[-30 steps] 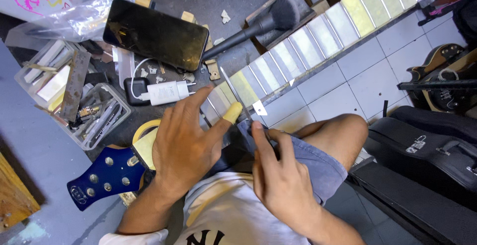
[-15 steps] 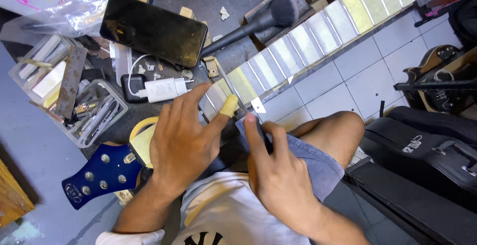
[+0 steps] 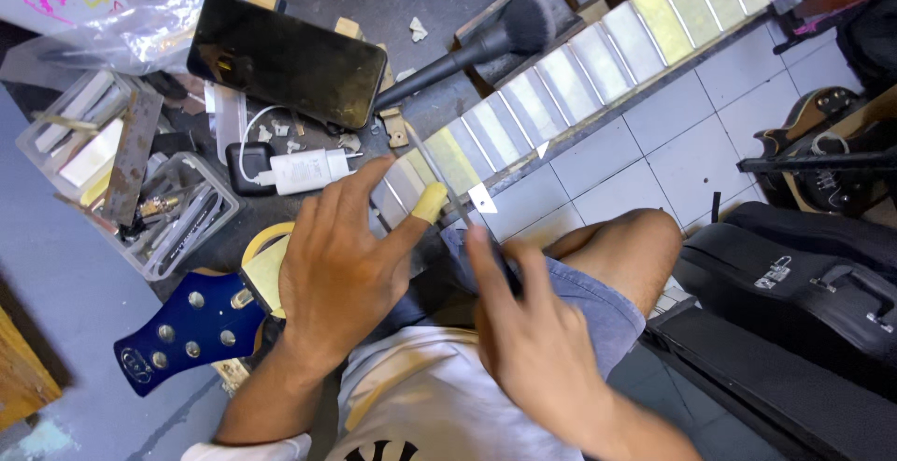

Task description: The person uses a small flathead screwdriver to scrape and clean the fretboard of a guitar neck. They hold the neck with their left hand and work along the frets with the tool in their right hand.

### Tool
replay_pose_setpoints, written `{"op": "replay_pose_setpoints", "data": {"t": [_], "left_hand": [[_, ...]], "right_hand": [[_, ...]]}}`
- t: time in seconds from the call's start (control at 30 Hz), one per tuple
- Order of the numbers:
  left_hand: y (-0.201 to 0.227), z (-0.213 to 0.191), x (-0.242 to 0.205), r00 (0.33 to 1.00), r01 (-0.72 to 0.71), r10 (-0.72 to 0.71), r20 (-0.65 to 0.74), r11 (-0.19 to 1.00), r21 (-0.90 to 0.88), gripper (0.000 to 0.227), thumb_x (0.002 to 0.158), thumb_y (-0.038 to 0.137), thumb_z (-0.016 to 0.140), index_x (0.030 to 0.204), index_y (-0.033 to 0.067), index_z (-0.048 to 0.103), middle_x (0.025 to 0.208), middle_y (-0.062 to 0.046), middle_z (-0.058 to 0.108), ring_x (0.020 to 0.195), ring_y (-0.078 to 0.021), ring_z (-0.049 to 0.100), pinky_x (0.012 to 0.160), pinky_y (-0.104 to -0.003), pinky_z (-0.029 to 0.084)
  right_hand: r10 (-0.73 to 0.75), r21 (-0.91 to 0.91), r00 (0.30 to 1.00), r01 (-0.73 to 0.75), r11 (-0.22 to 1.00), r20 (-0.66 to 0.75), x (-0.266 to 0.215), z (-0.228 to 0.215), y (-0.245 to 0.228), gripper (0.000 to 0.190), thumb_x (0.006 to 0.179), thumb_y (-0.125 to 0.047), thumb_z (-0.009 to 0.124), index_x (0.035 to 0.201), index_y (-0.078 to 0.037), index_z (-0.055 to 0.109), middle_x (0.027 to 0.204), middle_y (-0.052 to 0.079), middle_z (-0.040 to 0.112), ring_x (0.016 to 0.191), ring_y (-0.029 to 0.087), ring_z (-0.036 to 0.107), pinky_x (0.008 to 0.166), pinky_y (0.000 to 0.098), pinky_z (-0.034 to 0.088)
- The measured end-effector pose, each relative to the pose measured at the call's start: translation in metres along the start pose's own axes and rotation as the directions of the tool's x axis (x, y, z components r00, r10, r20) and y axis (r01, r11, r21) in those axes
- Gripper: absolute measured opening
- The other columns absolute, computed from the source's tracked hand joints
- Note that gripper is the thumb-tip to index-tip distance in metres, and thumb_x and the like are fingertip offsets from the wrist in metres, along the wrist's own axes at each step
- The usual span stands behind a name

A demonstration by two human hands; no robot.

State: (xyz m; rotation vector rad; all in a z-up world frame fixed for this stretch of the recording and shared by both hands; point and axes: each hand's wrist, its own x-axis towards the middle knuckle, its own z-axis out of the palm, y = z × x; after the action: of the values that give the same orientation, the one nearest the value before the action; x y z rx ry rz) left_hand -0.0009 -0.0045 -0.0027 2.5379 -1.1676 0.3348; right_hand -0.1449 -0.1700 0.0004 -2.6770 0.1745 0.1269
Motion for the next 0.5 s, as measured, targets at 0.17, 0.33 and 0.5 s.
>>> {"op": "replay_pose_setpoints", "data": {"t": [0.17,0.33,0.5], "left_hand": [[-0.004,0.003,-0.004,0.992,-0.012,0.014,0.125,1.0,-0.017,0.063,0.085,0.004,0.074,0.139,0.0337,0.062,0.145,-0.025,0.06,0.116,-0.042,0.066,0.072,-0.051,0.047],[0.0,0.002,-0.001,0.997,-0.018,0.016,0.069,1.0,0.022,0.038,0.093,0.009,0.071,0.127,0.0256,0.07,0.141,-0.022,0.062,0.112,-0.0385,0.066,0.073,-0.048,0.047],[0.0,-0.001,-0.001,0.999,-0.017,0.016,0.043,0.999,0.03,0.028,0.087,0.009,0.073,0.112,0.0224,0.072,0.143,-0.021,0.062,0.109,-0.0383,0.066,0.075,-0.048,0.048]], "right_hand": [[-0.005,-0.135,0.989,-0.015,0.991,-0.147,-0.055,0.017,0.014,0.063,0.091,-0.008,0.059,0.153,-0.012,0.055,0.128,0.009,0.06,0.058,0.031,0.063,0.031,0.0445,0.049],[0.028,-0.121,0.999,-0.025,0.992,0.024,0.014,0.0,-0.011,0.076,0.091,-0.014,0.059,0.164,-0.015,0.037,0.134,0.013,0.051,0.081,0.045,0.068,0.035,0.0585,0.055],[0.063,-0.028,0.992,-0.061,0.998,0.111,-0.009,-0.001,0.001,0.079,0.094,-0.015,0.061,0.168,-0.018,0.031,0.139,0.016,0.048,0.063,0.051,0.067,0.042,0.0637,0.055]]}}
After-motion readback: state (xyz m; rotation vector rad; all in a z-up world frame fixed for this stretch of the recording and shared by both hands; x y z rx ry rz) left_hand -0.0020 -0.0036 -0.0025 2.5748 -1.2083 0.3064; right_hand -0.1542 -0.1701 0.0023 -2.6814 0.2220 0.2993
